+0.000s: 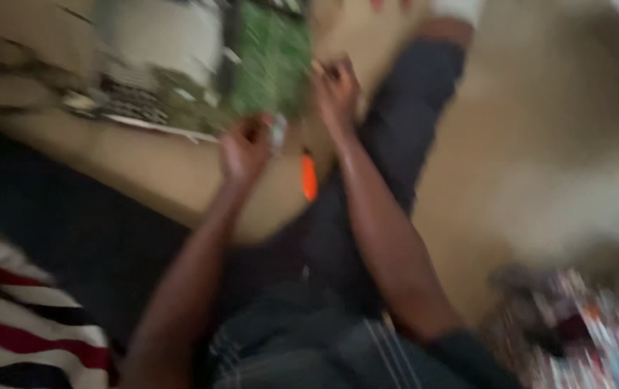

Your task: The person sits on the floor repairing an audio receiver. They unscrew and detach a green circuit board from the chassis by hand, flip and inspect a brown power board, unscrew components from it using a screwdriver, and touch probes to the board to test it.

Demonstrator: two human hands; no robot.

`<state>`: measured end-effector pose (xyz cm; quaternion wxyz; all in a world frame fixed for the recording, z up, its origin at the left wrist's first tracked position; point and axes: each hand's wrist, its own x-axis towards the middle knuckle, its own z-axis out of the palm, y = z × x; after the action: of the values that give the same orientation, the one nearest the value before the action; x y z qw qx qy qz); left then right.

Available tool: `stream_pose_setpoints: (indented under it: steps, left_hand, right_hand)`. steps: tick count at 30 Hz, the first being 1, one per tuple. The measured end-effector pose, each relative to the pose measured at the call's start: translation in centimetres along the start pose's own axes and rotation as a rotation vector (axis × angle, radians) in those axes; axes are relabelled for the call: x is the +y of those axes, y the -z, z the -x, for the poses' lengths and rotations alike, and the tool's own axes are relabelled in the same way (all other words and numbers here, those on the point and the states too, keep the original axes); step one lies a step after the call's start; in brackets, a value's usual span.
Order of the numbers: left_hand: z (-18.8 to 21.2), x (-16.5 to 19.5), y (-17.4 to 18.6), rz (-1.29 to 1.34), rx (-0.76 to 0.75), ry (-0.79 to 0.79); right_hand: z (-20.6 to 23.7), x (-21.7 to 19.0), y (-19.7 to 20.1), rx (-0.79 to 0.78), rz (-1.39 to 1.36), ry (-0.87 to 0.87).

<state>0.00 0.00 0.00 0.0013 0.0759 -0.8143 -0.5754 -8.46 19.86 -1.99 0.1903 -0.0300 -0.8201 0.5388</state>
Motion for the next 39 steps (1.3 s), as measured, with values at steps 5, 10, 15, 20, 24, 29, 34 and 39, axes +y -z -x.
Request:
stream_pose_setpoints:
  steps: [5, 10, 15, 20, 24, 29, 34, 39]
  left_hand:
    - [-13.1, 12.3, -13.4, 0.122, 0.04, -0.023]
    - [-27.3, 15.9, -15.1, 0.109, 0.081, -0.084]
    - [-39.9, 23.6, -22.2, 0.205, 0.057, -0.119]
    - [-48.6, 27.5, -26.5, 0.278, 0.05, -0.139]
    - [-41.3, 30.9, -34.3, 0.239, 0.028, -0.094]
    - [-39.7, 31.1, -38.1, 0.235, 0.027, -0.113]
    - [-35.7, 33.3, -40.8, 0.24, 0.022, -0.107]
    - [-30.4, 34.4, -41.9, 0.261, -0.008, -0.039]
  right_hand:
    - [-19.3, 1.9, 10.8, -0.096, -0.133, -0.102]
    - [-33.6, 3.0, 7.4, -0.07, 0.166, 0.04]
    - [-49.8, 6.3, 10.3, -0.069, 0.068, 0.09]
    - [-60.1, 8.9, 10.6, -0.088, -0.055, -0.044]
    - [-56.8, 12.0, 21.4, -0.09, -0.038, -0.064]
    - [-56.4, 14.4, 24.5, -0.096, -0.109, -0.051]
    - [-54.0, 13.5, 29.3, -0.088, -0.1, -0.066]
    - [-50.2, 12.4, 32.6, -0.113, -0.199, -0.105]
